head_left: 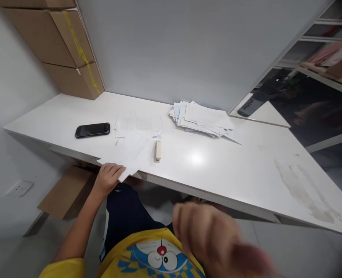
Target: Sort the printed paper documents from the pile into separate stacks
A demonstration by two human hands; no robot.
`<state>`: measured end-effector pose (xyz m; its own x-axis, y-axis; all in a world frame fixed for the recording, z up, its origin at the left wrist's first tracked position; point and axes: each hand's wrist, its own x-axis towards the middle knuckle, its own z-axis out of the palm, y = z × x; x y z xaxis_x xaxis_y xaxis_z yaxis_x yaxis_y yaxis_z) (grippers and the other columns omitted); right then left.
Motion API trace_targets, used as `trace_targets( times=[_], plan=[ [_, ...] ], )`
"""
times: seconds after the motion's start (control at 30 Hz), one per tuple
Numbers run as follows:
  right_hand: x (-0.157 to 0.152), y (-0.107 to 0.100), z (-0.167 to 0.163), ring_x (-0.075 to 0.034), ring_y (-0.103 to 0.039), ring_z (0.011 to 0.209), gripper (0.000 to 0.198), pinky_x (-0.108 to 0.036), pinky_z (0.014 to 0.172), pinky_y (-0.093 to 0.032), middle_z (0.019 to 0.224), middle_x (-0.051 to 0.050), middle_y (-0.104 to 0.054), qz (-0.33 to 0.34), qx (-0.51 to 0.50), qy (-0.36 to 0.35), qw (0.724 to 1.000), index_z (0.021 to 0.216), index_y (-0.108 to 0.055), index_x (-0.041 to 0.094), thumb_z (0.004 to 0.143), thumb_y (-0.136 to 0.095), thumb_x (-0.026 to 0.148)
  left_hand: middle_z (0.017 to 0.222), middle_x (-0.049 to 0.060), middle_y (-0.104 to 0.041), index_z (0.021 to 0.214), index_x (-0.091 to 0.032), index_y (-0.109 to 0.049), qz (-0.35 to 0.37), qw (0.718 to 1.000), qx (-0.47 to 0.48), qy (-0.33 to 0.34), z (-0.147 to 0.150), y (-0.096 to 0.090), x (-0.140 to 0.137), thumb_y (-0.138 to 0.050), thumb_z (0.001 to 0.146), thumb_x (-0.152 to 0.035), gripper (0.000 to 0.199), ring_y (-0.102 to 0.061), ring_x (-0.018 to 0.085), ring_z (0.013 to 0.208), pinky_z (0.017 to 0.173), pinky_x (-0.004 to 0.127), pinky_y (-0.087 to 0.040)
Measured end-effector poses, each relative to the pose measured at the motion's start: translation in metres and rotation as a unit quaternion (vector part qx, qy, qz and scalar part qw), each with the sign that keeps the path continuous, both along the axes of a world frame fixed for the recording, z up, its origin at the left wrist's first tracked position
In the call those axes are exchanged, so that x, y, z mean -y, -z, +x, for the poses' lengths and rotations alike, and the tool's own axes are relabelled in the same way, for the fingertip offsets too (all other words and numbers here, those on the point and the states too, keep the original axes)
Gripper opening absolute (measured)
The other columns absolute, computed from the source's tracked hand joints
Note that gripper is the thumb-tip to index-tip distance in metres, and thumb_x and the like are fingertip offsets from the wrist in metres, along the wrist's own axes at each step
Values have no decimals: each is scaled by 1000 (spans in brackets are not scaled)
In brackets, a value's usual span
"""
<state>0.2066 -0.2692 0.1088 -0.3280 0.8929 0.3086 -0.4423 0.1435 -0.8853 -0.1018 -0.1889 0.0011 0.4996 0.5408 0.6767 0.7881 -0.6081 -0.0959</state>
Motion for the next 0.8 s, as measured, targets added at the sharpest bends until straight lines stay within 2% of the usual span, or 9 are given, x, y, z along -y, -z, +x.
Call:
trace_targets(
  times=[0.1,0.2,0.33,0.4,0.43,0.57,0.63,0.7,0.8],
  plan=[
    [-23,25,-16,-17,-60,66,42,-31,66,-50,71,-2,-64,-179,20,38,983,79,-64,25,79,-65,66,95,6,-76,113,-26,-70,53,998,35,14,-4,0,23,-53,94,-19,25,-66,20,96,95,36,-46],
    [-36,64,-35,-20,-68,85,49,-32,74,-53,92,-6,-71,-362,26,41,931,96,-65,22,68,-78,60,96,5,-76,110,-28,-71,60,993,97,8,-3,14,41,-55,94,-25,23,-65,22,105,105,42,-42],
    [-41,109,-60,-20,-69,88,43,-33,82,-56,87,-5,-71,-444,-43,12,895,83,-64,19,63,-84,51,113,6,-71,94,-31,-75,-11,958,283,-48,12,38,57,-68,86,-36,12,-52,28,129,116,51,-30],
    [-42,122,-70,-16,-66,74,40,-31,79,-57,75,-2,-68,-454,-70,42,887,74,-64,17,59,-88,45,132,6,-62,94,-29,-75,-83,894,430,-91,24,42,63,-74,82,-42,18,-40,30,141,118,51,-28],
    [-43,125,-73,-14,-63,68,40,-30,76,-58,71,-1,-67,-455,-78,59,885,73,-65,17,56,-89,43,140,6,-57,99,-29,-74,-125,844,510,-104,30,41,65,-73,81,-46,25,-35,30,144,118,49,-29],
    [-43,128,-79,-13,-61,63,38,-27,67,-57,67,0,-67,-439,-84,94,890,75,-70,15,54,-90,41,140,8,-58,124,-27,-65,-308,580,751,-68,45,31,75,-59,83,-67,58,-42,32,140,112,49,-41],
    [-39,125,-78,-15,-62,64,36,-29,67,-57,70,-1,-69,-424,-81,102,896,79,-72,16,58,-88,40,128,11,-67,125,-22,-65,-369,486,791,-51,46,27,79,-60,80,-70,66,-50,35,134,108,50,-46],
    [-31,122,-78,-17,-65,69,37,-32,70,-57,78,-3,-73,-405,-84,114,903,86,-72,17,61,-87,40,119,13,-71,124,-19,-66,-404,454,791,-64,45,24,79,-71,73,-64,68,-57,36,126,104,50,-49],
    [-19,119,-79,-22,-68,87,43,-35,85,-54,89,-5,-75,-373,-83,141,913,99,-72,19,63,-85,39,112,15,-74,122,-16,-67,-465,471,743,-102,41,20,72,-86,61,-52,73,-65,36,114,98,48,-54]
  ],
)
